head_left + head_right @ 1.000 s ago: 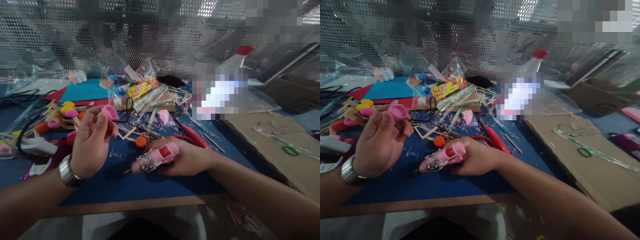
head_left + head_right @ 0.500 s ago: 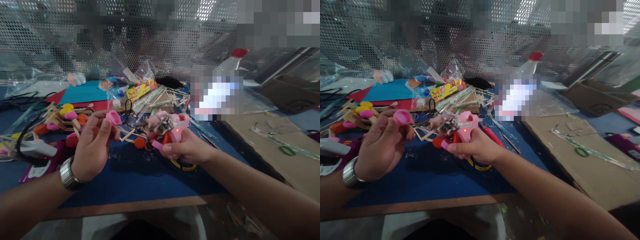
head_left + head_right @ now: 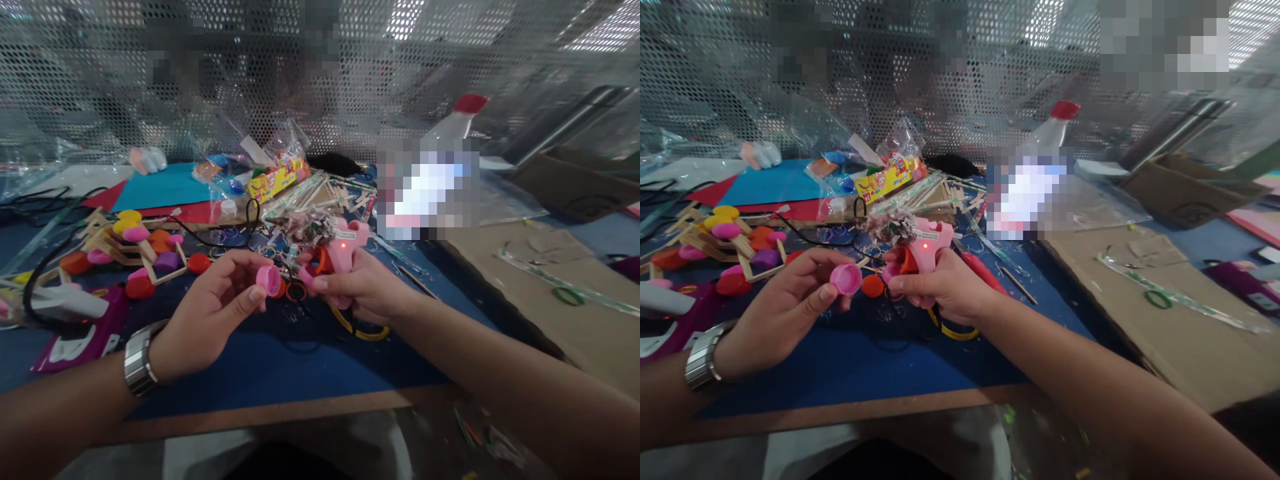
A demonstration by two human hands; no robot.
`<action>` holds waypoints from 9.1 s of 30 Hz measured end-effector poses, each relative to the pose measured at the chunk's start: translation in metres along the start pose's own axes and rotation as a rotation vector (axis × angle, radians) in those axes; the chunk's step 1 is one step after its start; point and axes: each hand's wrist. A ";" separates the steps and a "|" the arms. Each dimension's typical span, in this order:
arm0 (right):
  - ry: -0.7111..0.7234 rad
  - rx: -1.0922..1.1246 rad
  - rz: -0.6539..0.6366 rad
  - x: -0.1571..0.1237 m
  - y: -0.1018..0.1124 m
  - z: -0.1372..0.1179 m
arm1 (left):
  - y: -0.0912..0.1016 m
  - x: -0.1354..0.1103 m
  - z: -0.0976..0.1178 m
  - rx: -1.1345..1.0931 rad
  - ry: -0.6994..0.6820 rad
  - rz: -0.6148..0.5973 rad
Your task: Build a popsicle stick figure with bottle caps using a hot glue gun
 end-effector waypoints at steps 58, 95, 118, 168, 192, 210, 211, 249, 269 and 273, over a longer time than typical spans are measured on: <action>-0.030 -0.237 -0.241 -0.005 -0.006 -0.004 | 0.001 -0.005 0.003 0.526 -0.546 -0.345; 0.599 -0.661 -0.158 -0.020 -0.005 -0.001 | 0.000 -0.016 -0.001 0.508 -0.194 0.091; 0.463 -0.462 -0.182 -0.021 -0.022 -0.008 | -0.002 -0.013 -0.003 0.495 -0.216 0.076; 0.544 -0.522 -0.153 -0.019 -0.008 -0.001 | -0.003 -0.012 -0.003 0.481 -0.332 0.096; 0.566 -0.565 -0.133 -0.017 -0.003 0.005 | -0.006 -0.002 -0.001 -0.118 0.217 -0.002; 0.559 -0.579 -0.171 -0.015 -0.004 0.004 | -0.007 -0.004 0.006 0.111 0.278 -0.128; 0.560 -0.574 -0.177 -0.015 -0.005 0.004 | -0.007 -0.004 0.006 0.126 0.276 -0.126; 0.563 -0.549 -0.267 -0.014 -0.010 0.002 | -0.008 -0.008 0.010 0.324 0.131 -0.130; 0.557 -0.600 -0.108 -0.019 -0.011 0.002 | -0.007 -0.009 0.009 0.447 -0.009 0.023; 0.564 -0.563 -0.082 -0.020 -0.014 0.003 | -0.005 -0.011 0.006 0.460 -0.079 0.074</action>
Point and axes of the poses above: each hand's wrist, its own x-axis towards the middle knuckle, its own y-axis out of the back of the hand, z = x × y, and after that the axes turned 11 degrees about y, right-handed
